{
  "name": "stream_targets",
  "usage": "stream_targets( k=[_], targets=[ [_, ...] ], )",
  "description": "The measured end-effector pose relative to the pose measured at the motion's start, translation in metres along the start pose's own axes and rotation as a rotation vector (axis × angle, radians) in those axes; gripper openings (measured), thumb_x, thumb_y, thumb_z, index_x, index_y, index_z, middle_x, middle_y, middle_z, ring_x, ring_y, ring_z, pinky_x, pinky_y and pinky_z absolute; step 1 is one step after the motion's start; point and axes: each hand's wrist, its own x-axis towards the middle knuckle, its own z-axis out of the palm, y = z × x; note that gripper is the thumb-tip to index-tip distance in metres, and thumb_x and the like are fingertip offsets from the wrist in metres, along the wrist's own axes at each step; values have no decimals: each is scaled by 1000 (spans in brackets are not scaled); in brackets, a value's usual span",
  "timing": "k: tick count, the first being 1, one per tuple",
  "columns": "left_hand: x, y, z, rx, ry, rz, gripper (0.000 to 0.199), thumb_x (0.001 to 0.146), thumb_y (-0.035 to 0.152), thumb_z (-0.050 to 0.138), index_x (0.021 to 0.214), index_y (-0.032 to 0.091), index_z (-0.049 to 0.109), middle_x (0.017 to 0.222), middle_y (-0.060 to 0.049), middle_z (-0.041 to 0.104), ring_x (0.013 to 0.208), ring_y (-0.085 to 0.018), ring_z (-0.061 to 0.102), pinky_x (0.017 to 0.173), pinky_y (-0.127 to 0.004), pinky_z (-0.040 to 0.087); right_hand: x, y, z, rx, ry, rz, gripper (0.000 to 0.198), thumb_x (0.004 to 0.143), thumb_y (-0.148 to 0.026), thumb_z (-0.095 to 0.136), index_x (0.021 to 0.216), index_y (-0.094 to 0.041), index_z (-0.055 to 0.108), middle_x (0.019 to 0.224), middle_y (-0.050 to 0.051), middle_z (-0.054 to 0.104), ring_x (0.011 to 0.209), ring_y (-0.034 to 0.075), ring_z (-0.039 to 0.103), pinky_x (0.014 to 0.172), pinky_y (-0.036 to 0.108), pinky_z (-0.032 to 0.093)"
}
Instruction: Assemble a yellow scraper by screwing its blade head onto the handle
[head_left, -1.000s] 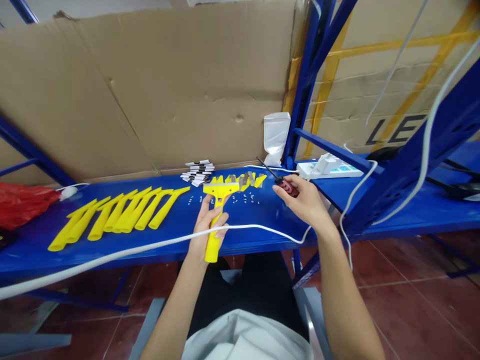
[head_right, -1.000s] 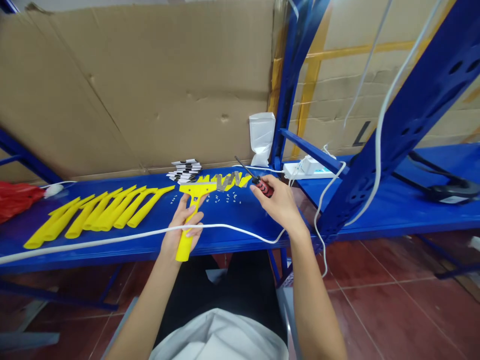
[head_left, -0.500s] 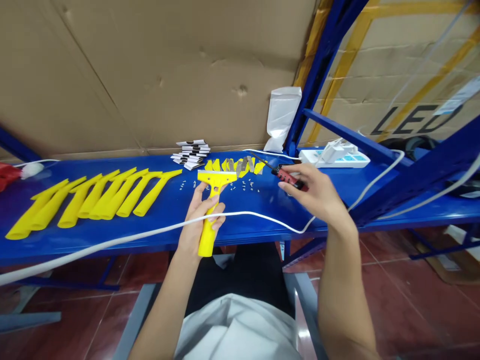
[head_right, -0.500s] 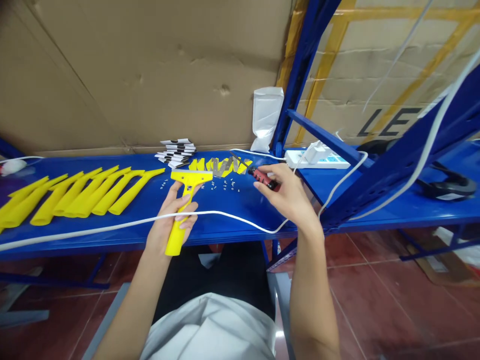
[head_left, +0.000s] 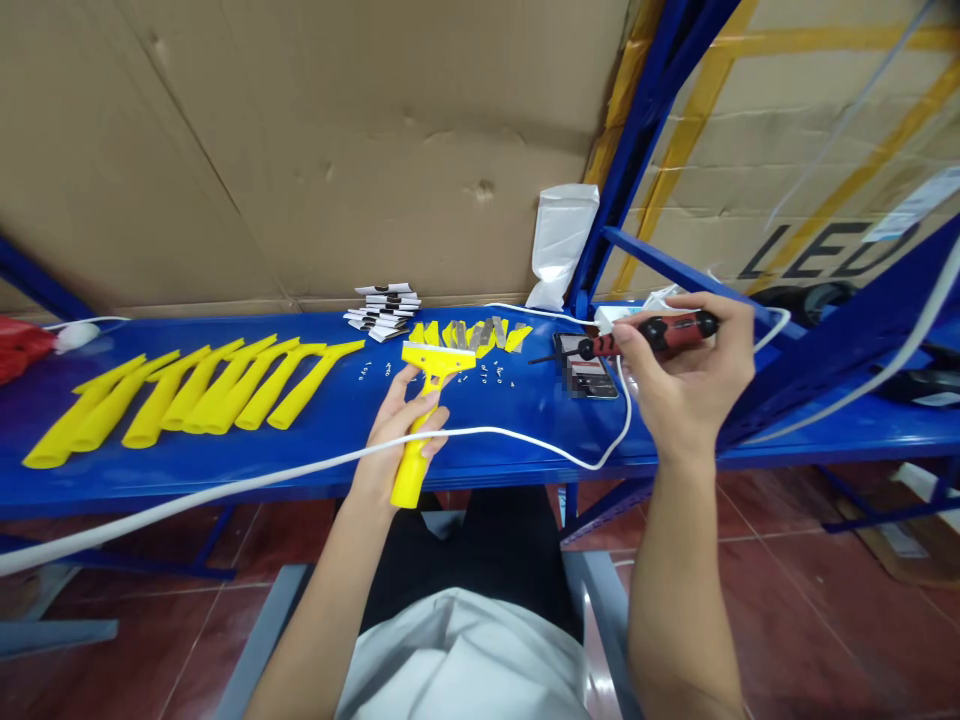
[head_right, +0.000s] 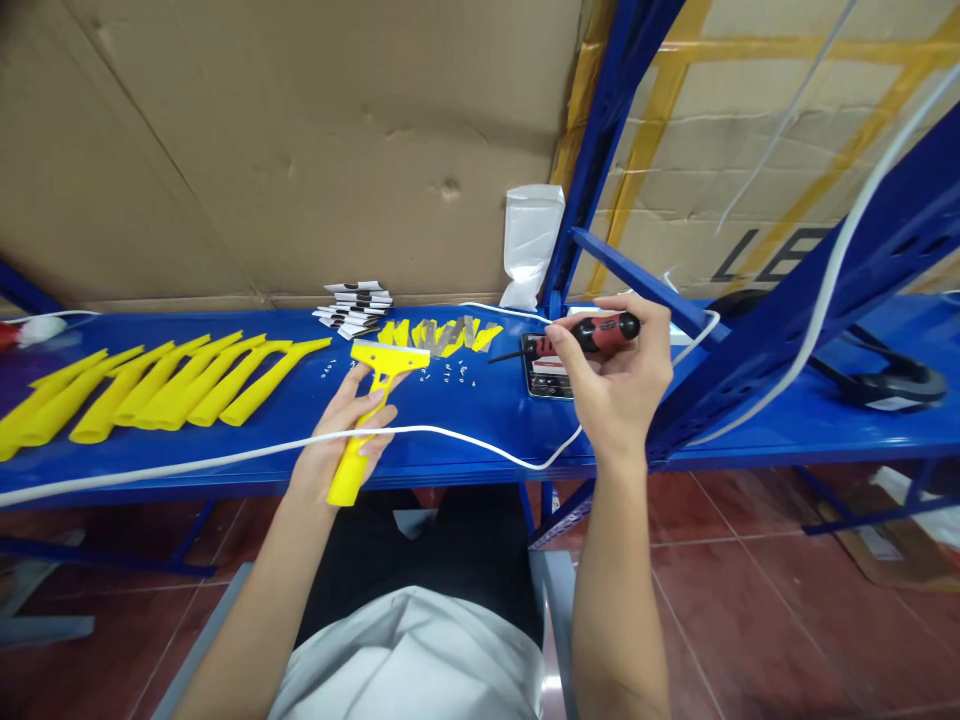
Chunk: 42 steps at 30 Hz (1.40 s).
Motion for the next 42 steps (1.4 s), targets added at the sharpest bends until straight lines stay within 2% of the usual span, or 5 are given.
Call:
stream_targets(
  k=[11, 21, 30, 39, 42],
  targets=[
    [0, -1, -1, 8, 11, 9, 66, 96, 8, 84, 152, 33, 60, 147, -9, 76, 53, 1, 55, 43, -9, 47, -14, 26, 24, -44, -268, 114, 37, 98, -48, 93, 116, -30, 65, 118, 5, 87, 109, 28, 84, 104, 47, 65],
    [-2, 0, 1, -1, 16, 8, 61, 96, 7, 83, 148, 31, 63, 144, -9, 77, 53, 1, 53, 43, -10, 47, -16, 31, 27, -71, -287, 113, 40, 98, -52, 93, 116, -30, 66, 117, 5, 87, 106, 26, 83, 100, 43, 65],
    [-2, 0, 4, -19, 13, 16, 57, 97, 4, 81, 145, 28, 61, 144, -9, 77, 52, 2, 53, 42, -9, 45, -15, 38, 28, -29, -217, 54, 40, 98, -48, 95, 117, -29, 66, 113, 3, 87, 106, 26, 85, 98, 44, 67],
    [-2, 0, 1, 14, -15, -22, 58, 102, 7, 78, 153, 28, 58, 148, -12, 74, 56, 0, 57, 44, -10, 50, -5, 27, 28, 224, 126, -17, 44, 94, -44, 99, 113, -31, 61, 106, 2, 86, 101, 28, 88, 95, 53, 74],
    [-1, -1, 0, 32, -11, -36, 64, 103, 7, 78, 159, 29, 56, 149, -12, 74, 55, 0, 57, 43, -11, 50, -3, 22, 25, 283, 183, -26, 42, 96, -43, 98, 114, -30, 61, 107, 1, 87, 98, 26, 88, 86, 46, 76]
  ],
)
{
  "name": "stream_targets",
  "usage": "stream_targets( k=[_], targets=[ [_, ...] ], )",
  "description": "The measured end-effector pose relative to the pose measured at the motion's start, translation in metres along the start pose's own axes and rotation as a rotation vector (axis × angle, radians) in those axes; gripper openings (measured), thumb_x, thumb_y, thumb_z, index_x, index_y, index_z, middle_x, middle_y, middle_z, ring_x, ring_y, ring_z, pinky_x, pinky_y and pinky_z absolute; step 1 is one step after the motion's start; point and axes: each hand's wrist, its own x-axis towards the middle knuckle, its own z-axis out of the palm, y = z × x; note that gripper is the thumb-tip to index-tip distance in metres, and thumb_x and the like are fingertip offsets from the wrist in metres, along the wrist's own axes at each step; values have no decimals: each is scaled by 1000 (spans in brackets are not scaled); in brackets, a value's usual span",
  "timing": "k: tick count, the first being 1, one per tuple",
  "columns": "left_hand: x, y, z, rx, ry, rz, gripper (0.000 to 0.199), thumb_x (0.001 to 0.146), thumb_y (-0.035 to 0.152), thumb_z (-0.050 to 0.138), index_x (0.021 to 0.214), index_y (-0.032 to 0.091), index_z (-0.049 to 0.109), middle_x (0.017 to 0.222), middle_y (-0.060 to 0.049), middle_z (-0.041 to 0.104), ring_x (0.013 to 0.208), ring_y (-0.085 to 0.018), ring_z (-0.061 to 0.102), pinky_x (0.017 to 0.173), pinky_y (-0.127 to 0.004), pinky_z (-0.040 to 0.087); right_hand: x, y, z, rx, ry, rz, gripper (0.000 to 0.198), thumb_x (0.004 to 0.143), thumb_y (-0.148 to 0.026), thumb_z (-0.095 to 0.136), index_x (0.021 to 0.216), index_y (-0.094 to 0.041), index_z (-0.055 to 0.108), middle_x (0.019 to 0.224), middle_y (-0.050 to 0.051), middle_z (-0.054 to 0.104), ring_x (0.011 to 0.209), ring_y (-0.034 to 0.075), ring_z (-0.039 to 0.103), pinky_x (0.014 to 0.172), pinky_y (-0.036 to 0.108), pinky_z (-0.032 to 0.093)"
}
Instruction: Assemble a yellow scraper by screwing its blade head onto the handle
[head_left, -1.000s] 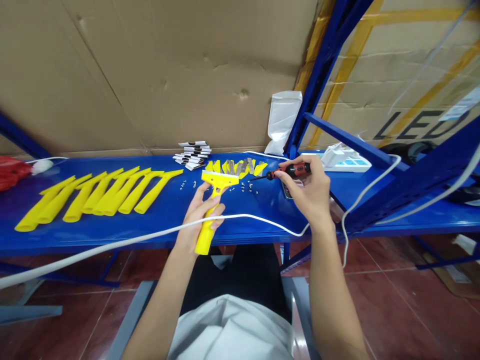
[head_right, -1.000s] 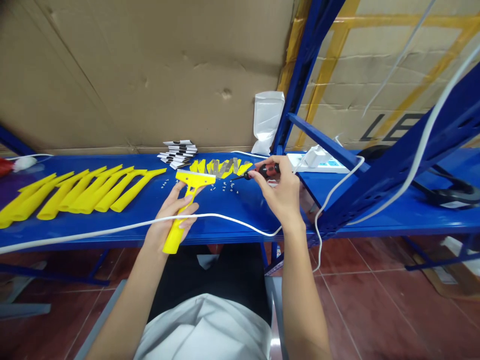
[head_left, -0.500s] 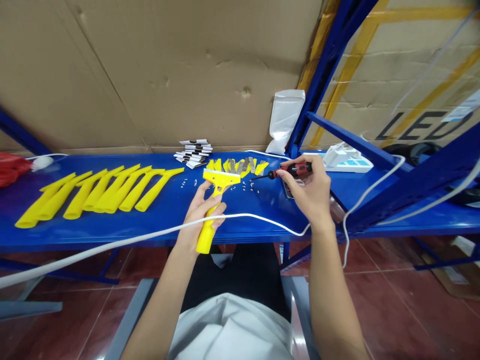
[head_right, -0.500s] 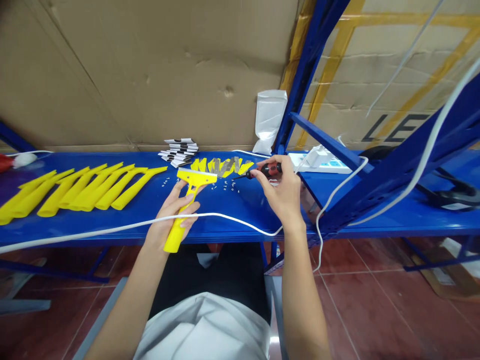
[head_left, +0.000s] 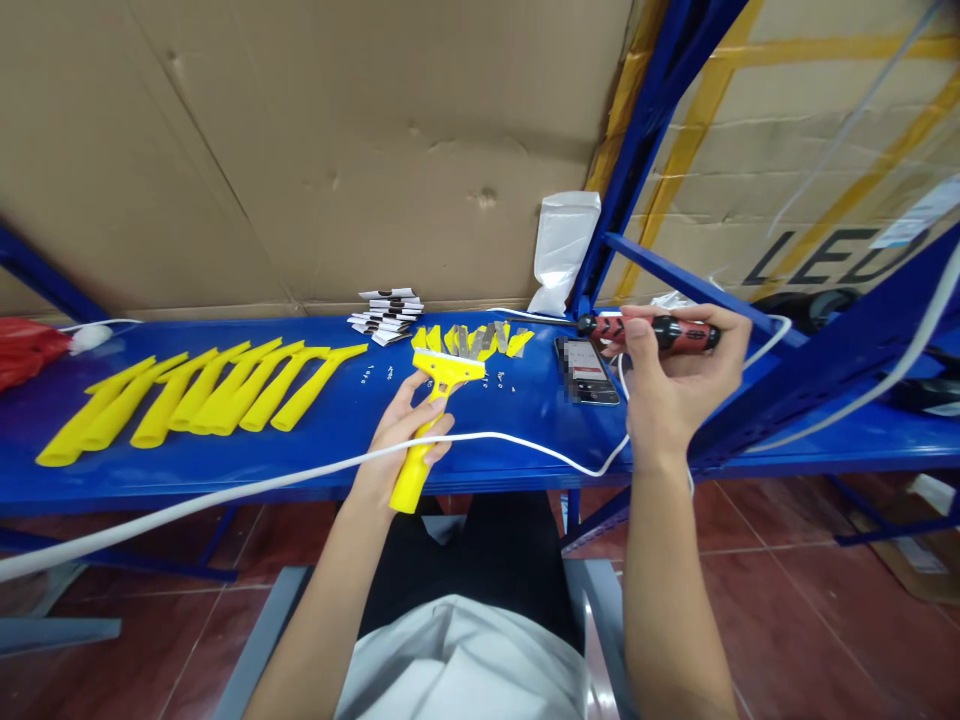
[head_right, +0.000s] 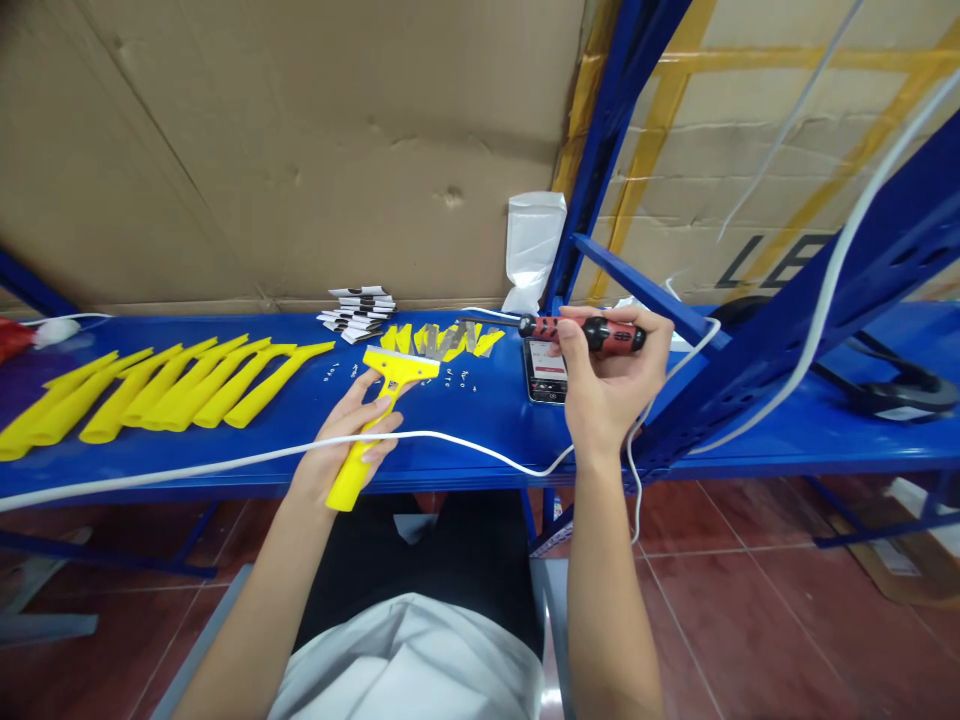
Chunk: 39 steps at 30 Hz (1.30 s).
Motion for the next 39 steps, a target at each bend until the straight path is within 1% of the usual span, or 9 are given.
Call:
stream_targets(
  k=[6, 10, 15, 19, 23, 27, 30, 33, 39],
  targets=[
    [1, 0, 0, 19, -16, -11, 65, 104, 6, 76, 161, 29, 56, 149, -13, 74, 56, 0, 57, 43, -11, 51, 3, -7, -1, 31, 44, -4, 44, 95, -43, 99, 113, -30, 62, 104, -2, 86, 99, 24, 89, 70, 36, 74],
    [-1, 1, 0, 47, -21, -38, 66, 106, 8, 76, 164, 29, 54, 144, -13, 74, 56, -2, 58, 43, -13, 53, 2, -9, 0, 51, 36, 26, 42, 96, -40, 99, 111, -28, 62, 105, 1, 88, 102, 25, 89, 72, 35, 73],
    [0, 1, 0, 41, -15, -43, 60, 106, 7, 75, 160, 25, 57, 137, -12, 75, 56, -2, 58, 43, -13, 53, 1, -8, -1, 87, 2, 62, 44, 94, -41, 100, 113, -29, 62, 106, 0, 88, 96, 24, 89, 74, 36, 74],
    [1, 1, 0, 30, -35, -44, 59, 105, 6, 75, 158, 23, 57, 137, -12, 76, 55, -3, 58, 42, -14, 53, -1, -8, 2, 94, -27, 70, 44, 95, -43, 100, 112, -30, 61, 105, -1, 88, 85, 23, 87, 71, 38, 74],
    [0, 4, 3, 45, -74, -89, 64, 103, 8, 79, 160, 25, 55, 138, -13, 76, 55, -3, 58, 42, -14, 54, -4, -10, 8, 127, -76, 101, 44, 94, -43, 101, 111, -29, 62, 101, -1, 87, 85, 23, 88, 63, 35, 71],
    [-2, 7, 7, 51, -91, -115, 66, 101, 8, 80, 160, 25, 55, 145, -15, 75, 53, -1, 56, 42, -13, 53, -9, -12, 14, 129, -144, 133, 44, 92, -42, 101, 109, -28, 62, 101, -1, 88, 72, 19, 83, 60, 33, 68],
    [-3, 8, 7, 54, -91, -130, 59, 102, 8, 79, 156, 21, 58, 147, -17, 75, 54, -1, 58, 42, -13, 53, -13, -14, 18, 121, -187, 153, 44, 93, -44, 100, 109, -29, 62, 100, -1, 89, 64, 18, 79, 60, 34, 68],
    [-3, 8, 5, 66, -105, -136, 57, 103, 9, 78, 156, 21, 60, 148, -17, 74, 55, -1, 59, 43, -13, 54, -16, -16, 22, 103, -218, 179, 46, 92, -47, 100, 109, -31, 62, 101, -2, 88, 64, 18, 79, 60, 35, 69],
    [-3, 8, 4, 64, -113, -138, 67, 103, 10, 80, 164, 23, 56, 144, -16, 75, 56, -2, 60, 44, -13, 54, -18, -18, 24, 102, -259, 206, 44, 92, -45, 100, 109, -30, 62, 100, -1, 89, 67, 17, 81, 61, 32, 70]
  ],
)
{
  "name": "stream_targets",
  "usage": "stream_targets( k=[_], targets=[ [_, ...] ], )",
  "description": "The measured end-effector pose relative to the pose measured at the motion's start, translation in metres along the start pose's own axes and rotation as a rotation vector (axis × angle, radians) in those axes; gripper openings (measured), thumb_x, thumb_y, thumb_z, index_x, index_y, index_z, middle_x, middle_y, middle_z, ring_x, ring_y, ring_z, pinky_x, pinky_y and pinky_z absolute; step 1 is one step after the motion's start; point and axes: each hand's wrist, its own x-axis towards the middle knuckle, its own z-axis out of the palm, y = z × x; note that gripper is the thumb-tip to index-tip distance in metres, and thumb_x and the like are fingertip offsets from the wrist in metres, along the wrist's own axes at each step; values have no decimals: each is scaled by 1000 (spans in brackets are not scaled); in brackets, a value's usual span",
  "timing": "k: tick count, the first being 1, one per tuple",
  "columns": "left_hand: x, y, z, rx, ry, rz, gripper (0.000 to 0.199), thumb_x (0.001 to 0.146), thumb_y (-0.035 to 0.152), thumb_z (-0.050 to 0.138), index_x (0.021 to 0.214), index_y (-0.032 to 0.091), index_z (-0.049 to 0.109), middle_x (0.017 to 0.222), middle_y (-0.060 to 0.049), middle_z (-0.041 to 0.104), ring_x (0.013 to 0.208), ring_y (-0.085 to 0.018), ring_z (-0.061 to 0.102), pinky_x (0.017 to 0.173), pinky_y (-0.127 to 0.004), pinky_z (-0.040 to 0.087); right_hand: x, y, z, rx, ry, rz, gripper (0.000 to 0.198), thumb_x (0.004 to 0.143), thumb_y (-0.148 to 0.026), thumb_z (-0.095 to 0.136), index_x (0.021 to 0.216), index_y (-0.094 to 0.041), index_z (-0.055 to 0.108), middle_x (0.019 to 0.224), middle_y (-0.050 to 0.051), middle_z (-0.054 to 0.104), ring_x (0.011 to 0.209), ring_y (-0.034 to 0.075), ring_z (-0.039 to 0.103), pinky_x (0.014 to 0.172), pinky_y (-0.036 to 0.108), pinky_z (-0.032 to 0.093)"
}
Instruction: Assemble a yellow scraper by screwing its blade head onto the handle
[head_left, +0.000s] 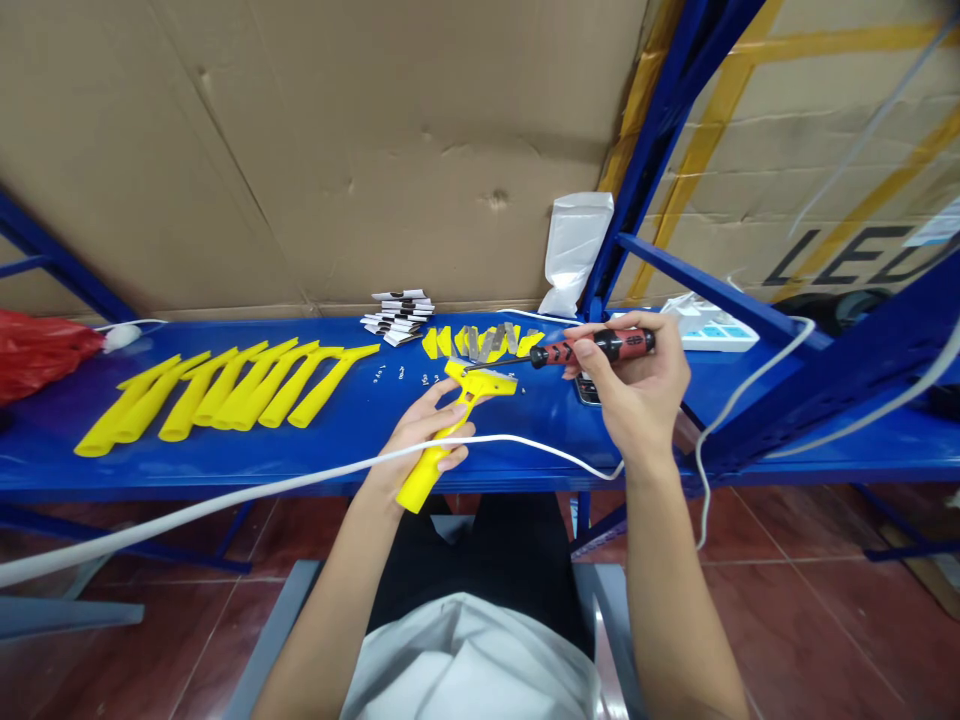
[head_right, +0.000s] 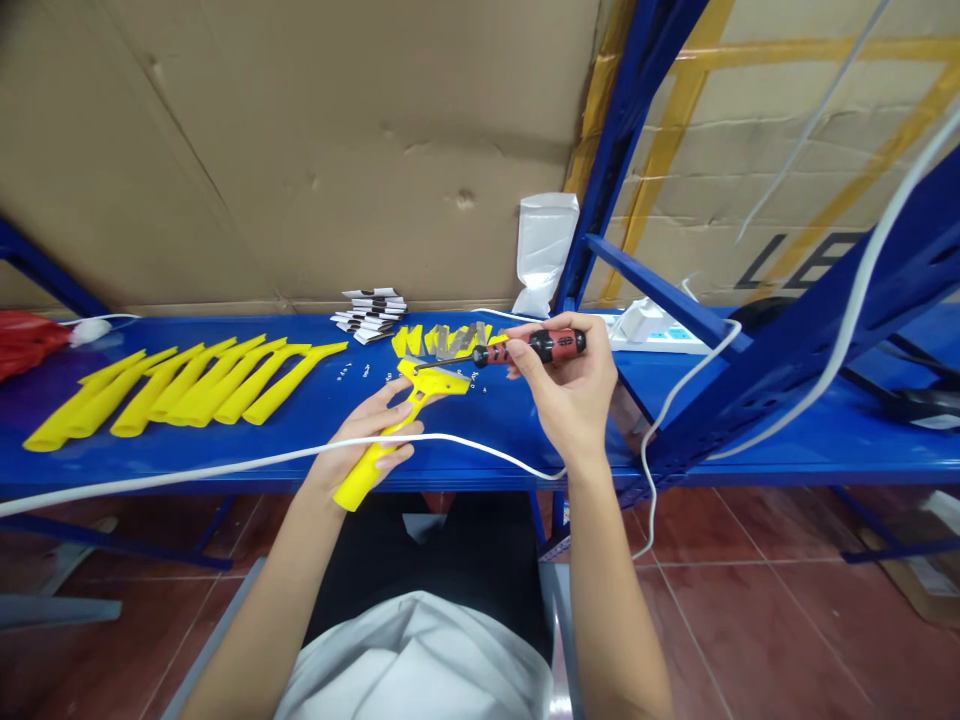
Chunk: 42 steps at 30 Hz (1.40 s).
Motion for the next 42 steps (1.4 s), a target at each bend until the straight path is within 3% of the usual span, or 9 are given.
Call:
stream_targets(
  k=[16, 25, 35, 42],
  targets=[
    [1, -1, -1, 9, 2, 3, 55, 101, 11, 84, 151, 18, 61, 112, -7, 76, 54, -4, 57, 43, -14, 52, -3, -1, 2, 14, -31, -5, 45, 92, -44, 101, 112, -30, 63, 104, 0, 88, 83, 20, 87, 65, 31, 73],
    [1, -1, 2, 0, 21, -4, 54, 98, 9, 86, 145, 18, 62, 112, -6, 75, 52, -3, 56, 41, -14, 50, -5, -4, 3, 9, -56, -28, 48, 91, -49, 101, 113, -30, 63, 103, 0, 87, 91, 22, 88, 66, 33, 74],
    [0, 1, 2, -24, 6, -5, 60, 97, 8, 85, 152, 17, 62, 128, -13, 78, 52, -2, 56, 41, -13, 51, -5, -2, 5, -5, -45, -3, 46, 91, -45, 101, 112, -30, 63, 102, 0, 88, 89, 22, 88, 65, 32, 73],
    [-1, 2, 3, -86, 35, -33, 60, 102, 7, 76, 157, 23, 61, 144, -17, 76, 53, -2, 53, 40, -11, 49, -1, 10, 2, -30, 27, 54, 45, 88, -46, 103, 106, -29, 65, 95, -2, 87, 65, 18, 81, 57, 31, 70]
  ],
)
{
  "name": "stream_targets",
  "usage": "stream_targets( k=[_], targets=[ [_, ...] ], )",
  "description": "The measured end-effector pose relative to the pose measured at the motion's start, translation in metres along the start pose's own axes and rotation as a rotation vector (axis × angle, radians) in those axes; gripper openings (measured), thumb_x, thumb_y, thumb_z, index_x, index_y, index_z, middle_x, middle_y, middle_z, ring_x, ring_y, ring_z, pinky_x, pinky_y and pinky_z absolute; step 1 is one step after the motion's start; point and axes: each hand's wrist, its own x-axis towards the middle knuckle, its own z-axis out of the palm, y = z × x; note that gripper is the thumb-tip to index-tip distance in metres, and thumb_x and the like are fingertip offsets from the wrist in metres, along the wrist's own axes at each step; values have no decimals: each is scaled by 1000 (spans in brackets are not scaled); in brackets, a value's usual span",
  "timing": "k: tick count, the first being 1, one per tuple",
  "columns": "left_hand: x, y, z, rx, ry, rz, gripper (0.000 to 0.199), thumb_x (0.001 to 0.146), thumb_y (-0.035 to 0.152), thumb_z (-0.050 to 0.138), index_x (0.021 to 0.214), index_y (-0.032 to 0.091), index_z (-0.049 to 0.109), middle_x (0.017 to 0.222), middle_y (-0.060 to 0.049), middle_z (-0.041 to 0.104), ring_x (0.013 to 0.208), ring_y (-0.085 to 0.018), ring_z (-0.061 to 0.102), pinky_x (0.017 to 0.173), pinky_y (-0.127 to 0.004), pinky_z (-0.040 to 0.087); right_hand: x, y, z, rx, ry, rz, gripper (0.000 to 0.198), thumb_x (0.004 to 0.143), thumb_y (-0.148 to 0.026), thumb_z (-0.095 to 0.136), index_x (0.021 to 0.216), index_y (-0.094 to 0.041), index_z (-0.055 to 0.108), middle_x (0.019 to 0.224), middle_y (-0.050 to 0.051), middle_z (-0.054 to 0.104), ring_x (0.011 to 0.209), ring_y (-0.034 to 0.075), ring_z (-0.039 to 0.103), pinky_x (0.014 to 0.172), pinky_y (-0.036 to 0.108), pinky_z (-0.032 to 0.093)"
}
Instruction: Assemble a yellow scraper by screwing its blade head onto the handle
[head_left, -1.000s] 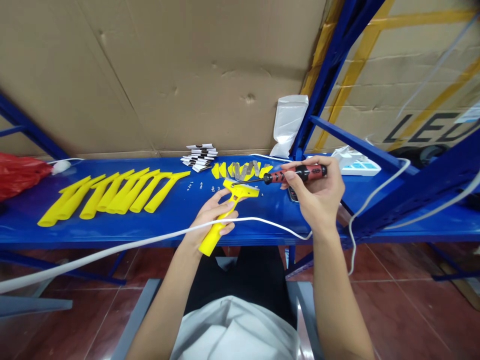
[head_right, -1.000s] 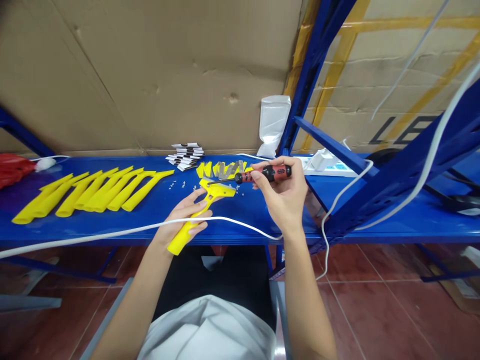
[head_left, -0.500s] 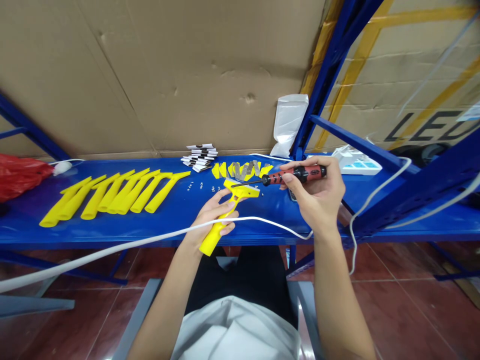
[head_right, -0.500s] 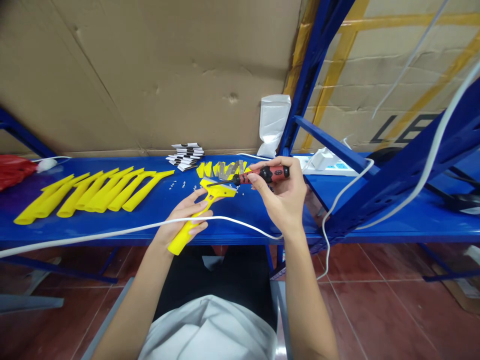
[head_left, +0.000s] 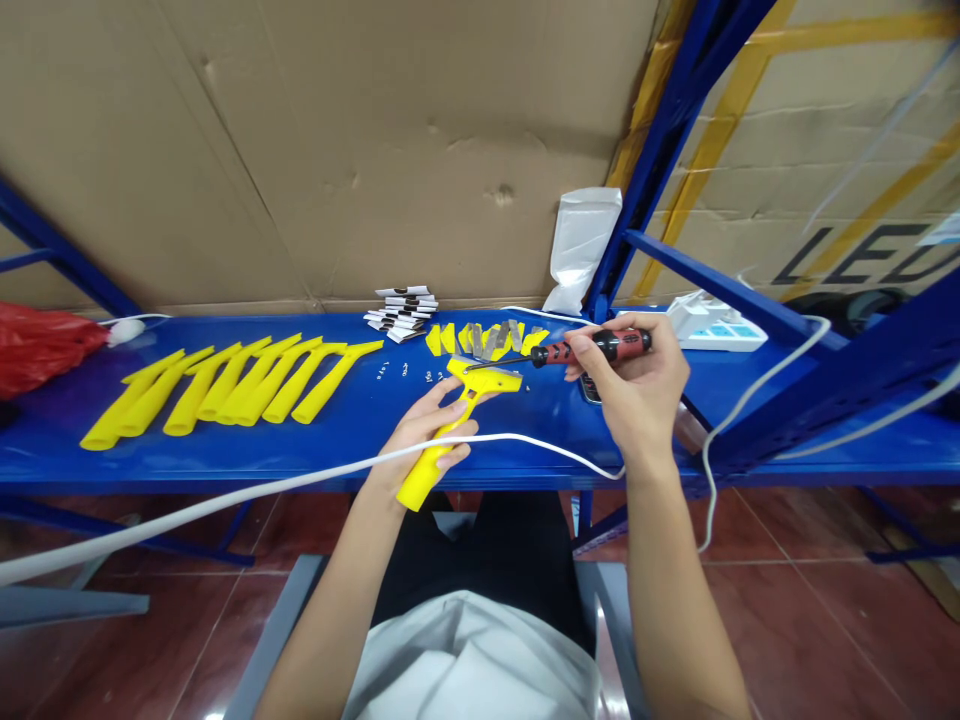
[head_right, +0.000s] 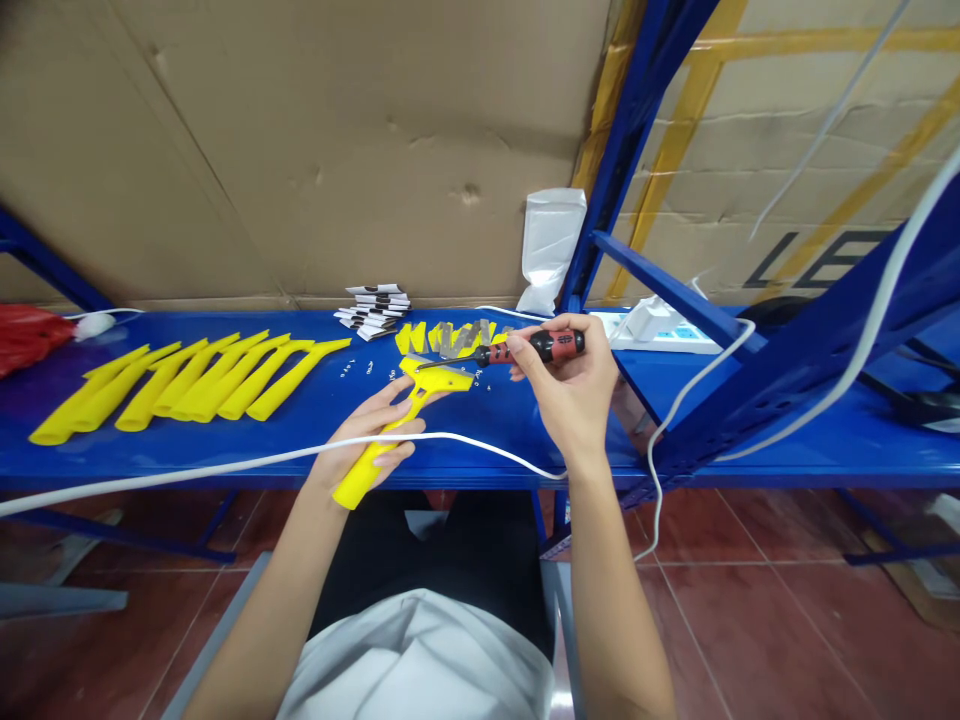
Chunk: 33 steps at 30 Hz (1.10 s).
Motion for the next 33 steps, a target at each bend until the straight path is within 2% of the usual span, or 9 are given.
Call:
stream_targets(
  k=[4, 10, 13, 15, 18, 21, 27, 33],
  targets=[
    [1, -1, -4, -16, -14, 12, 55, 104, 6, 73, 155, 22, 60, 142, -17, 77, 52, -2, 52, 40, -12, 49, 1, -2, -4, -12, -25, -23, 46, 88, -48, 103, 107, -30, 65, 97, -1, 87, 68, 19, 82, 60, 33, 71],
    [5, -4, -11, -1, -46, 16, 52, 102, 8, 80, 149, 21, 61, 113, -6, 77, 53, -5, 57, 42, -14, 51, 9, -25, -21, -84, 3, -128, 49, 87, -49, 104, 109, -30, 65, 99, 0, 85, 88, 24, 87, 74, 41, 76],
    [5, -4, -10, 26, -89, 22, 50, 101, 10, 82, 146, 20, 62, 106, -3, 74, 53, -5, 57, 42, -14, 52, 20, -42, -28, -176, -44, -191, 45, 89, -49, 103, 109, -32, 67, 101, 1, 83, 97, 28, 87, 85, 49, 78],
    [5, -4, -9, 50, -110, 23, 50, 100, 11, 83, 145, 20, 62, 103, -2, 73, 52, -5, 57, 42, -15, 52, 29, -54, -28, -228, -109, -273, 45, 88, -48, 105, 109, -31, 68, 100, 3, 82, 98, 29, 88, 88, 48, 76],
    [5, -4, -9, 71, -116, 29, 52, 100, 12, 84, 146, 19, 62, 106, -2, 74, 50, -4, 56, 41, -16, 51, 40, -71, -22, -284, -240, -403, 46, 87, -38, 106, 113, -29, 70, 104, 2, 82, 99, 27, 88, 85, 42, 71],
    [5, -6, -10, 66, -121, 38, 55, 98, 14, 86, 147, 20, 63, 117, -7, 76, 52, -4, 57, 41, -16, 51, 46, -85, -12, -324, -340, -472, 44, 90, -29, 104, 119, -30, 71, 109, 1, 83, 102, 26, 87, 83, 41, 67],
    [9, -9, -14, 26, -142, 54, 54, 92, 15, 93, 137, 18, 65, 121, -8, 76, 53, -3, 58, 40, -16, 49, 48, -95, 2, -382, -438, -486, 42, 91, -34, 103, 119, -30, 72, 107, 0, 87, 96, 24, 85, 74, 38, 63],
    [10, -11, -15, 27, -144, 60, 56, 91, 17, 94, 138, 19, 64, 115, -7, 76, 53, -4, 58, 41, -16, 49, 46, -94, 7, -372, -485, -459, 40, 91, -26, 103, 118, -27, 73, 106, 1, 85, 93, 20, 84, 74, 33, 62]
  ],
)
